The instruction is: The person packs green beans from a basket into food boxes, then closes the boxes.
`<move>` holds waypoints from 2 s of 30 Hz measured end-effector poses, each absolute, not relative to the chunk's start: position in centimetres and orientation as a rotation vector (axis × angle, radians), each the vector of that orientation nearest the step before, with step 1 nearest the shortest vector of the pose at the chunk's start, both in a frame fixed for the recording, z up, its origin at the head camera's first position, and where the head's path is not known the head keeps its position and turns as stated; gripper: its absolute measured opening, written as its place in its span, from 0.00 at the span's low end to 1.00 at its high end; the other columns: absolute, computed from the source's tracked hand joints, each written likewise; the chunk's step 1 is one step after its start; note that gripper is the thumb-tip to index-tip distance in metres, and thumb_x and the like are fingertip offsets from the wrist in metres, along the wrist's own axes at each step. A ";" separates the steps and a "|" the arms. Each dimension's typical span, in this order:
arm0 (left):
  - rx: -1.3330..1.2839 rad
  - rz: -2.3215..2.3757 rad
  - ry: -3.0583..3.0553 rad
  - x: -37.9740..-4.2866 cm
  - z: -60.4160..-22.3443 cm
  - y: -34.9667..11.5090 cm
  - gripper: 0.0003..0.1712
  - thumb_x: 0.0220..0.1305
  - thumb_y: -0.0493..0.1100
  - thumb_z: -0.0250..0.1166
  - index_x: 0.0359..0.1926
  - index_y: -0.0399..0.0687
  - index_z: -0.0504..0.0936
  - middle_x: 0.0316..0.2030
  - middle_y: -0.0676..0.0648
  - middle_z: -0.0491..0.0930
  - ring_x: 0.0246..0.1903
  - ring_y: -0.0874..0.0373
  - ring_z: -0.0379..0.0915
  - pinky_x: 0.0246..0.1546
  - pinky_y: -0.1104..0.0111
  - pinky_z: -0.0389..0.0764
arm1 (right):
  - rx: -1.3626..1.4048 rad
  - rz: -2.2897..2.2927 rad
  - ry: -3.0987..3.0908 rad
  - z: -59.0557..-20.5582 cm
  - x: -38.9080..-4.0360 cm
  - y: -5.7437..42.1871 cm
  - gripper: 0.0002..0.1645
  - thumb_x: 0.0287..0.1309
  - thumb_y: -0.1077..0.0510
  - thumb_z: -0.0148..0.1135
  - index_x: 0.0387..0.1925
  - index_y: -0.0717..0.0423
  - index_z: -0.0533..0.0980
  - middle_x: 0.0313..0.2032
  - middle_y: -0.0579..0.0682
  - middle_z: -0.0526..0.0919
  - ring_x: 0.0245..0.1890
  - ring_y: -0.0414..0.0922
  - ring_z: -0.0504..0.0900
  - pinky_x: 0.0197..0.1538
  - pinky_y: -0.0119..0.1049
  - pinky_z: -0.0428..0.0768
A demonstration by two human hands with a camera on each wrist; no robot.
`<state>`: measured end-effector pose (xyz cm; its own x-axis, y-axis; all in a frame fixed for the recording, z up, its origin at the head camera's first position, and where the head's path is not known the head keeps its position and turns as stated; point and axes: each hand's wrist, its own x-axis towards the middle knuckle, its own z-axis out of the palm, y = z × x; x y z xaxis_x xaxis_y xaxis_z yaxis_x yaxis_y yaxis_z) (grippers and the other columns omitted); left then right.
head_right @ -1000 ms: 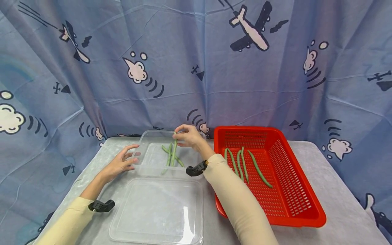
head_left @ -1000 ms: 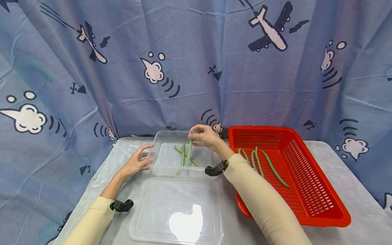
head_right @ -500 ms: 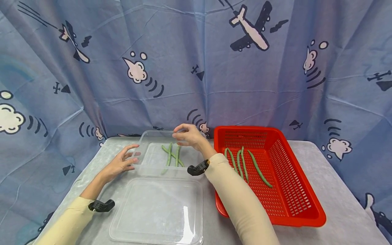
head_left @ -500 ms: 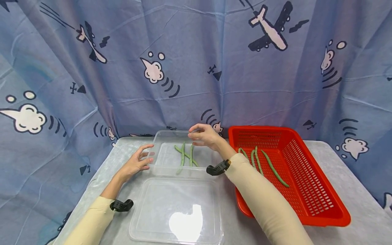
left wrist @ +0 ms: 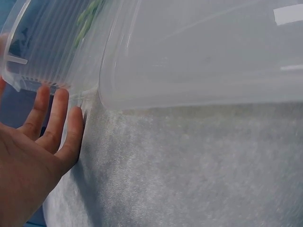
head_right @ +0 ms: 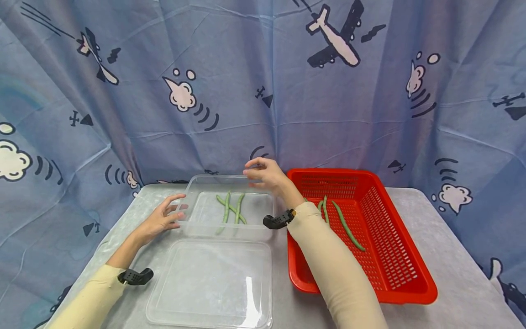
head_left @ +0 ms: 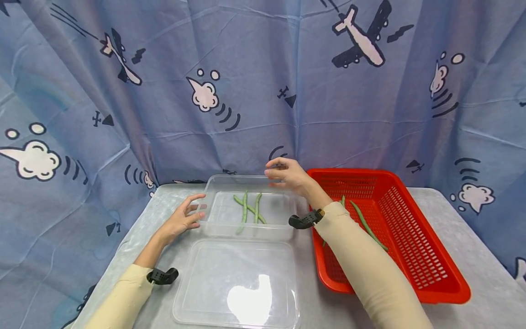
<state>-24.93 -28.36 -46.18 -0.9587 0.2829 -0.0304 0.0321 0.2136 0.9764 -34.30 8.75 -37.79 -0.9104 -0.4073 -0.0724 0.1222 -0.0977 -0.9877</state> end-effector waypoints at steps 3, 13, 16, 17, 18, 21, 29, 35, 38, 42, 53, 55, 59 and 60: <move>0.303 1.823 2.280 -24.9 -46.2 -28.4 0.36 0.76 0.36 0.59 0.78 0.47 0.54 0.70 0.28 0.59 0.66 0.33 0.59 0.54 0.43 0.75 | -0.318 -2.083 1.819 -37.6 -34.4 9.4 0.24 0.65 0.68 0.67 0.60 0.71 0.71 0.40 0.56 0.76 0.46 0.56 0.76 0.58 0.56 0.76; 0.302 1.809 2.279 -25.0 -46.3 -28.5 0.36 0.77 0.35 0.57 0.79 0.47 0.54 0.71 0.28 0.58 0.66 0.31 0.58 0.55 0.41 0.73 | -0.319 -2.136 1.813 -36.8 -34.6 13.0 0.21 0.68 0.65 0.65 0.58 0.68 0.71 0.45 0.57 0.76 0.48 0.59 0.77 0.60 0.59 0.72; 0.301 1.808 2.273 -25.1 -46.3 -28.5 0.36 0.77 0.35 0.57 0.79 0.48 0.54 0.71 0.28 0.57 0.66 0.31 0.58 0.55 0.41 0.73 | -0.301 -2.164 1.806 -36.6 -34.7 14.6 0.19 0.68 0.65 0.65 0.56 0.66 0.72 0.45 0.57 0.75 0.46 0.57 0.79 0.58 0.56 0.75; 0.301 1.808 2.273 -25.0 -46.3 -28.5 0.36 0.77 0.35 0.57 0.79 0.48 0.54 0.71 0.28 0.57 0.66 0.31 0.58 0.55 0.41 0.73 | -0.293 -2.173 1.809 -36.5 -34.7 15.1 0.18 0.68 0.64 0.65 0.55 0.64 0.73 0.46 0.56 0.75 0.45 0.55 0.79 0.57 0.54 0.76; 0.301 1.809 2.272 -25.0 -46.3 -28.5 0.36 0.77 0.35 0.57 0.79 0.49 0.54 0.71 0.28 0.57 0.66 0.31 0.58 0.55 0.41 0.73 | -0.289 -2.184 1.808 -36.4 -34.8 15.6 0.17 0.68 0.64 0.65 0.54 0.64 0.73 0.46 0.56 0.74 0.45 0.55 0.79 0.56 0.52 0.78; 0.299 1.807 2.278 -25.0 -46.2 -28.6 0.36 0.77 0.35 0.57 0.79 0.48 0.54 0.71 0.28 0.57 0.66 0.31 0.58 0.56 0.41 0.73 | -0.282 -2.211 1.808 -36.3 -34.8 17.2 0.18 0.68 0.63 0.65 0.55 0.64 0.72 0.49 0.55 0.71 0.45 0.53 0.78 0.53 0.48 0.81; 0.294 1.804 2.281 -25.0 -46.4 -28.6 0.36 0.77 0.36 0.58 0.79 0.50 0.54 0.71 0.28 0.57 0.65 0.32 0.60 0.56 0.42 0.73 | -0.257 -2.216 1.836 -36.9 -34.2 21.4 0.22 0.69 0.62 0.64 0.60 0.65 0.70 0.54 0.54 0.70 0.52 0.54 0.76 0.52 0.41 0.81; 0.292 1.809 2.280 -25.0 -46.4 -28.7 0.36 0.77 0.36 0.58 0.79 0.48 0.53 0.71 0.28 0.57 0.65 0.31 0.60 0.56 0.42 0.73 | -0.263 -2.190 1.834 -38.3 -34.0 24.1 0.18 0.71 0.62 0.62 0.58 0.61 0.72 0.53 0.53 0.72 0.52 0.53 0.77 0.53 0.40 0.81; 0.294 1.811 2.275 -25.0 -46.4 -28.7 0.36 0.77 0.36 0.58 0.79 0.48 0.53 0.71 0.28 0.57 0.65 0.31 0.60 0.56 0.41 0.72 | -0.268 -2.179 1.820 -38.9 -33.9 25.5 0.17 0.73 0.63 0.59 0.59 0.61 0.72 0.51 0.52 0.74 0.50 0.51 0.79 0.54 0.41 0.80; 0.302 1.812 2.271 -25.0 -46.3 -28.7 0.36 0.77 0.36 0.58 0.78 0.49 0.54 0.71 0.27 0.57 0.65 0.31 0.60 0.57 0.41 0.72 | -0.254 -2.142 1.855 -39.5 -33.5 27.1 0.21 0.73 0.64 0.58 0.63 0.65 0.68 0.49 0.51 0.76 0.50 0.50 0.80 0.54 0.41 0.80; 0.313 1.823 2.271 -25.0 -46.4 -28.6 0.35 0.77 0.36 0.57 0.78 0.50 0.55 0.71 0.27 0.57 0.66 0.30 0.59 0.57 0.40 0.72 | -0.219 -1.905 2.110 -40.7 -32.4 30.4 0.32 0.74 0.56 0.59 0.70 0.67 0.61 0.54 0.48 0.76 0.54 0.50 0.79 0.55 0.40 0.79; 0.314 1.828 2.270 -25.0 -46.4 -28.5 0.35 0.77 0.36 0.57 0.78 0.49 0.55 0.71 0.27 0.57 0.66 0.30 0.58 0.57 0.40 0.72 | -0.235 -1.844 2.169 -41.2 -32.2 30.8 0.33 0.74 0.55 0.60 0.71 0.68 0.61 0.55 0.47 0.76 0.55 0.51 0.79 0.56 0.41 0.79; 0.318 1.827 2.270 -24.9 -46.4 -28.5 0.36 0.77 0.36 0.57 0.79 0.48 0.54 0.71 0.27 0.57 0.66 0.30 0.59 0.56 0.40 0.72 | -0.299 -1.713 2.312 -42.4 -32.1 31.5 0.33 0.72 0.57 0.62 0.69 0.70 0.64 0.55 0.51 0.77 0.55 0.57 0.79 0.56 0.48 0.78; 0.318 1.825 2.269 -24.9 -46.4 -28.5 0.36 0.77 0.36 0.58 0.79 0.48 0.54 0.71 0.27 0.57 0.66 0.30 0.59 0.56 0.40 0.72 | -0.316 -1.680 2.349 -42.7 -32.0 31.7 0.32 0.71 0.57 0.63 0.68 0.70 0.65 0.54 0.53 0.78 0.54 0.58 0.79 0.56 0.49 0.78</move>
<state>-24.93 -28.53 -46.43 -0.9542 0.2976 -0.0292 0.0353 0.2090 0.9773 -32.02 31.65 -42.68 -0.9488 -0.3090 -0.0655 -0.0379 0.3173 -0.9476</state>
